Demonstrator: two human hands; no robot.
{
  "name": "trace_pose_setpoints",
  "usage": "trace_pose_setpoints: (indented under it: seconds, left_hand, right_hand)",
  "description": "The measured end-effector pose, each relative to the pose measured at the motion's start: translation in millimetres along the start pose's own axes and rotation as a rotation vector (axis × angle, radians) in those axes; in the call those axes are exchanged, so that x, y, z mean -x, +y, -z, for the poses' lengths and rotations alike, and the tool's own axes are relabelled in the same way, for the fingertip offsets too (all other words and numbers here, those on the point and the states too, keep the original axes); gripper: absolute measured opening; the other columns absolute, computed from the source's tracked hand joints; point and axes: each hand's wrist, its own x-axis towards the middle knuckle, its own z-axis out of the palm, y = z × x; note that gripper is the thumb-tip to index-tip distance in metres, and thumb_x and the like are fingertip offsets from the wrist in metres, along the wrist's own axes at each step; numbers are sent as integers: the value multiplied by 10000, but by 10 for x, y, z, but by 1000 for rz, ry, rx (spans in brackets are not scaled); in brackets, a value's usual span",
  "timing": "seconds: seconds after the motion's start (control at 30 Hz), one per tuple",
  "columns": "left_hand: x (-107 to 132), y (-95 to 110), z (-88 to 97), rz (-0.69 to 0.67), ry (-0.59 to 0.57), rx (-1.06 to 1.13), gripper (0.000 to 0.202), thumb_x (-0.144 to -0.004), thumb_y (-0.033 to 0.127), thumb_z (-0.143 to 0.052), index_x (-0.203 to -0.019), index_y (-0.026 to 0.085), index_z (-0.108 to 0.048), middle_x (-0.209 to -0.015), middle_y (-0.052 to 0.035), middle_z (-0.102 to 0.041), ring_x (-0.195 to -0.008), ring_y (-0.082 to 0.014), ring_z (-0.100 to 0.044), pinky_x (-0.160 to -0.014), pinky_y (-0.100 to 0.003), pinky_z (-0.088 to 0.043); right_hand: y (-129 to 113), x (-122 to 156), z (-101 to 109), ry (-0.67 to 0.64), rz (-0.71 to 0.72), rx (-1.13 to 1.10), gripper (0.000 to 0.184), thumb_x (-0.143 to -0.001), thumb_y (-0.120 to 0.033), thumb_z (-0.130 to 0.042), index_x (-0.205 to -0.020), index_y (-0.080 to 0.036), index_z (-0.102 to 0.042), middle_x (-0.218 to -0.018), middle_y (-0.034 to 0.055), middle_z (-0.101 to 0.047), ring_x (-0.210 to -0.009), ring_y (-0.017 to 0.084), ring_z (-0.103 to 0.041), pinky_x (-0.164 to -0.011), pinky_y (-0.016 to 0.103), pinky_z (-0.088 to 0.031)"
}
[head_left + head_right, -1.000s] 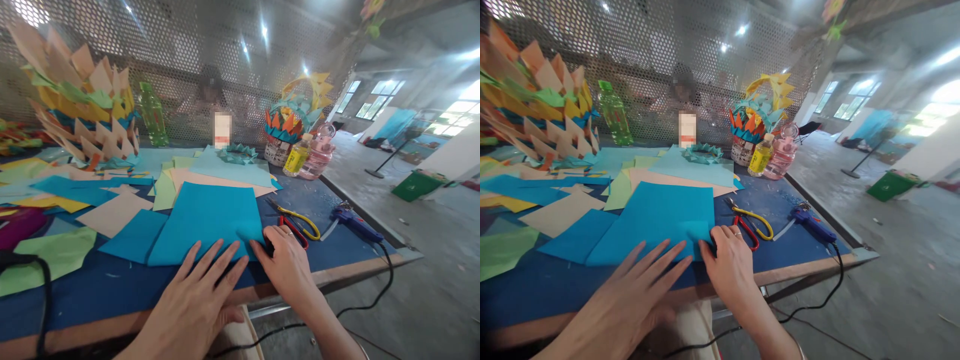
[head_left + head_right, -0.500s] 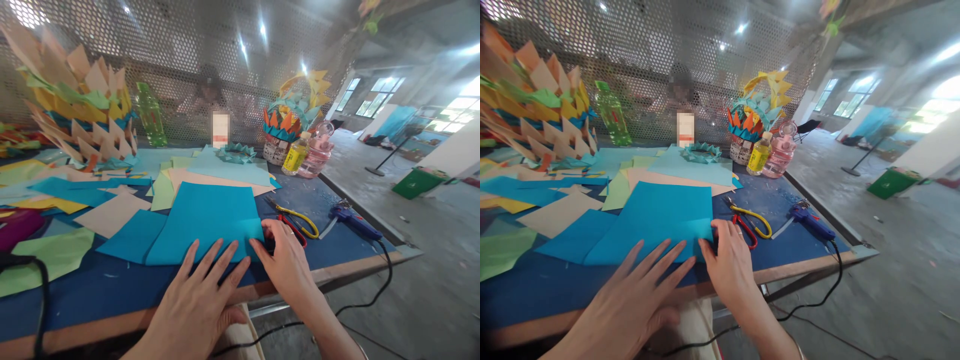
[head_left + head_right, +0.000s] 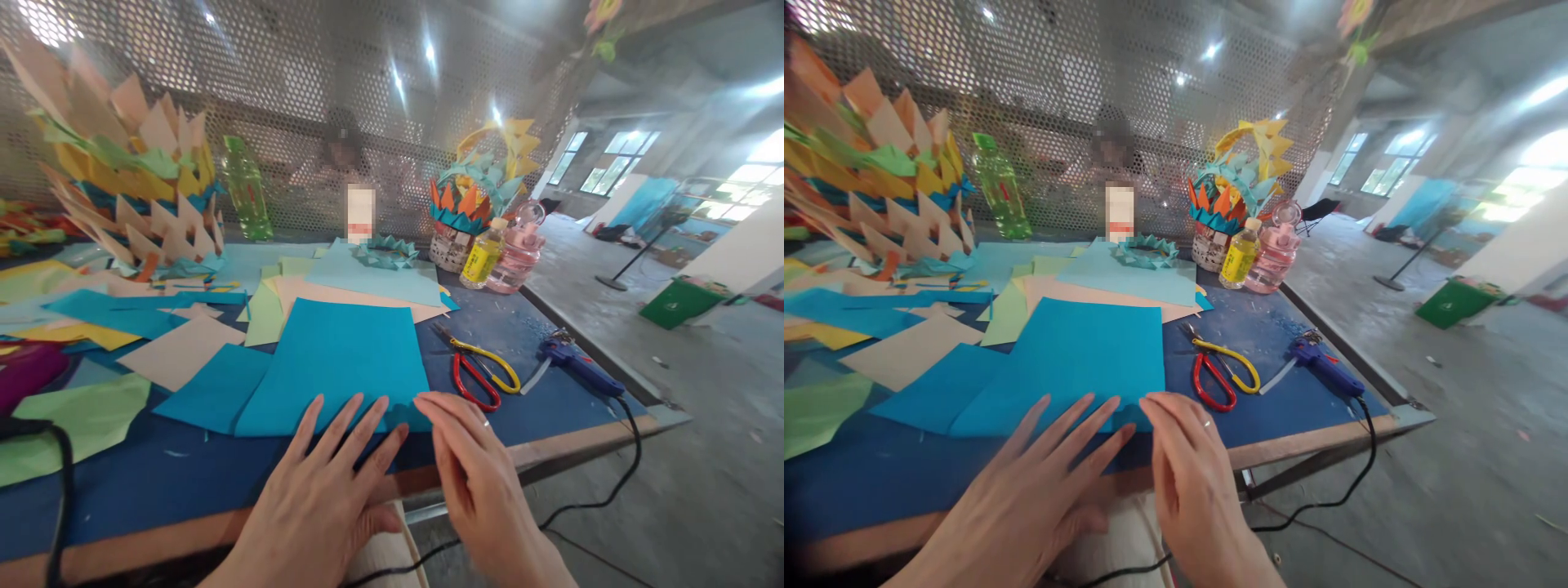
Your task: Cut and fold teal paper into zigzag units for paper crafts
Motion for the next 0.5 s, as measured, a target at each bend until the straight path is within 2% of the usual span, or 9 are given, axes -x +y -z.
trace_pose_setpoints:
  seconds: [0.1,0.2,0.33,0.4,0.5]
  left_hand:
    - [12,-9,-18,-18,21,-3,543,-903,519,-550,-1379,259,-521,-1466,-76,-487,-1320,-320,-463,-1163,-553,-122]
    - [27,7,-23,-6,-13,10,537,-917,424,-536,-1424,262,-461,-1505,-61,-437,-1365,-306,-406,-1172,-545,-47]
    - [54,55,-64,45,-80,30,705,-883,300,-549,-1525,270,-259,-1569,-63,-324,-1413,-308,-326,-1168,-567,-68]
    - [67,69,-102,41,-96,40,719,-902,314,-521,-1542,279,-196,-1588,-49,-282,-1426,-298,-302,-1174,-558,-83]
    - [82,75,-137,58,-122,31,676,-946,347,-432,-1551,221,-158,-1610,-44,-206,-1464,-275,-212,-1188,-544,-38]
  right_hand:
    - [-73,30,-61,-102,141,163,480,-964,-235,-447,-1422,-92,-419,-1441,142,-502,-1342,242,-450,-1063,405,-449]
    - [-81,40,-107,-157,253,291,635,-953,-389,-464,-1470,-44,-332,-1488,156,-434,-1370,293,-422,-1052,475,-455]
    - [-18,52,-150,-115,351,375,779,-958,-481,-416,-1518,0,-167,-1422,197,-497,-1305,298,-506,-981,462,-500]
    - [27,53,-172,-89,392,407,819,-958,-514,-397,-1528,-2,-109,-1383,210,-534,-1254,299,-557,-940,442,-515]
    - [83,43,-200,-39,446,445,824,-960,-531,-371,-1531,-8,-90,-1328,201,-587,-1179,292,-617,-886,414,-523]
